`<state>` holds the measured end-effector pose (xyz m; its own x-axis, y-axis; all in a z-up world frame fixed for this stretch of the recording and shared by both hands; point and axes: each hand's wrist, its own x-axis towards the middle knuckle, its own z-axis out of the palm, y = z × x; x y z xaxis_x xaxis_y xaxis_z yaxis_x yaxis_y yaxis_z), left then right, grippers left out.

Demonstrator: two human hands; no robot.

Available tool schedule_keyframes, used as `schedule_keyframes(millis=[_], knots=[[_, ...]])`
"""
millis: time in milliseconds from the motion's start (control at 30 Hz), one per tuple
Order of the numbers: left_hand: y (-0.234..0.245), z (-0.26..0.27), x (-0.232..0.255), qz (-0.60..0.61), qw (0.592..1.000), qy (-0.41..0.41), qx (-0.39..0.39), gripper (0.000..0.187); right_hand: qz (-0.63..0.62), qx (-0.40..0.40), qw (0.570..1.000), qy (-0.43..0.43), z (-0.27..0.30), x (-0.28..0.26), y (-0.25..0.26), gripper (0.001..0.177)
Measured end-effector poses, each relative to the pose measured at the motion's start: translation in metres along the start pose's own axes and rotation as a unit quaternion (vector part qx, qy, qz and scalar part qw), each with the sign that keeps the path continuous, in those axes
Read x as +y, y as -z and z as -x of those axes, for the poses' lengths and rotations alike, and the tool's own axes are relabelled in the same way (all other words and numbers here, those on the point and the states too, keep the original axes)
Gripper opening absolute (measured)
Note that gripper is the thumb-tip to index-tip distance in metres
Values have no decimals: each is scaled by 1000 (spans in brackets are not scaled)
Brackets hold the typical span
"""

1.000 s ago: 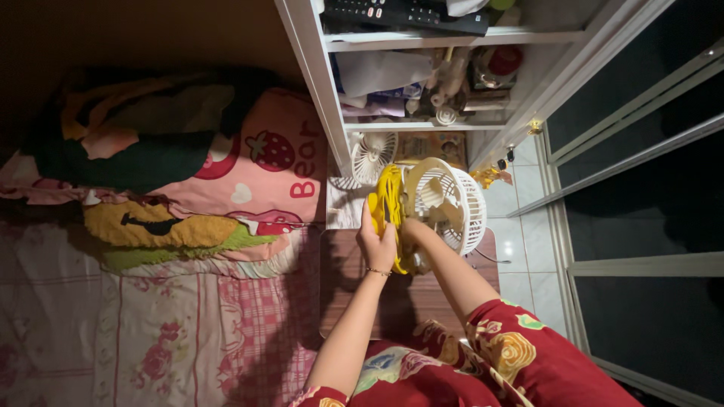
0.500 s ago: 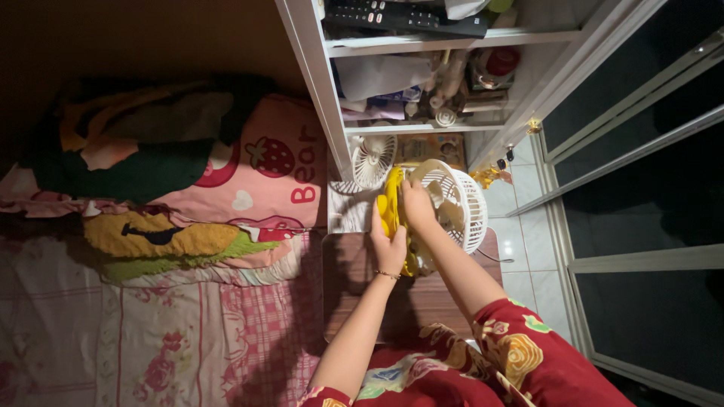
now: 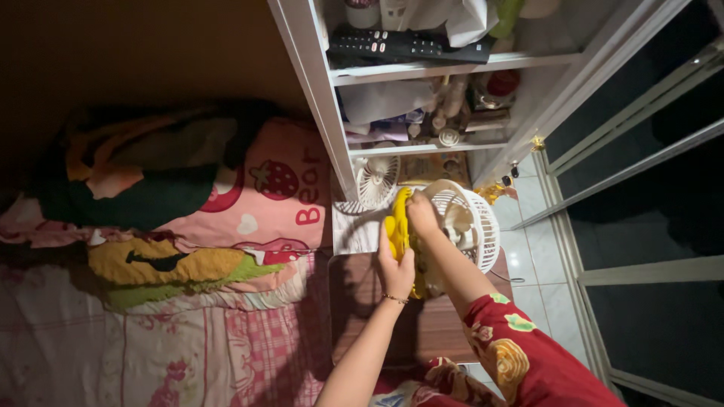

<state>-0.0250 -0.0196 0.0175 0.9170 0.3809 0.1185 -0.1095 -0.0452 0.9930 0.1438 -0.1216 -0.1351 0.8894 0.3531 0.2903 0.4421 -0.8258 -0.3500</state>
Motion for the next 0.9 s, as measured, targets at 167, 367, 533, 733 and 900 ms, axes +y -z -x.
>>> schedule_keyframes(millis=[167, 367, 533, 733, 900], knots=[[-2, -1, -2, 40, 999, -24, 12, 75, 56, -83, 994, -48, 3, -11, 12, 29], [-5, 7, 1, -14, 1000, 20, 5, 77, -3, 9, 997, -71, 5, -4, 20, 21], [1, 4, -5, 2, 999, -30, 25, 75, -234, 71, 961, -130, 19, -16, -6, 56], [-1, 0, -3, -37, 997, -46, 54, 72, 117, -40, 992, 9, 26, -18, -8, 47], [-4, 6, 3, -24, 998, -33, 52, 74, 134, -179, 974, -33, 32, -18, -3, 27]])
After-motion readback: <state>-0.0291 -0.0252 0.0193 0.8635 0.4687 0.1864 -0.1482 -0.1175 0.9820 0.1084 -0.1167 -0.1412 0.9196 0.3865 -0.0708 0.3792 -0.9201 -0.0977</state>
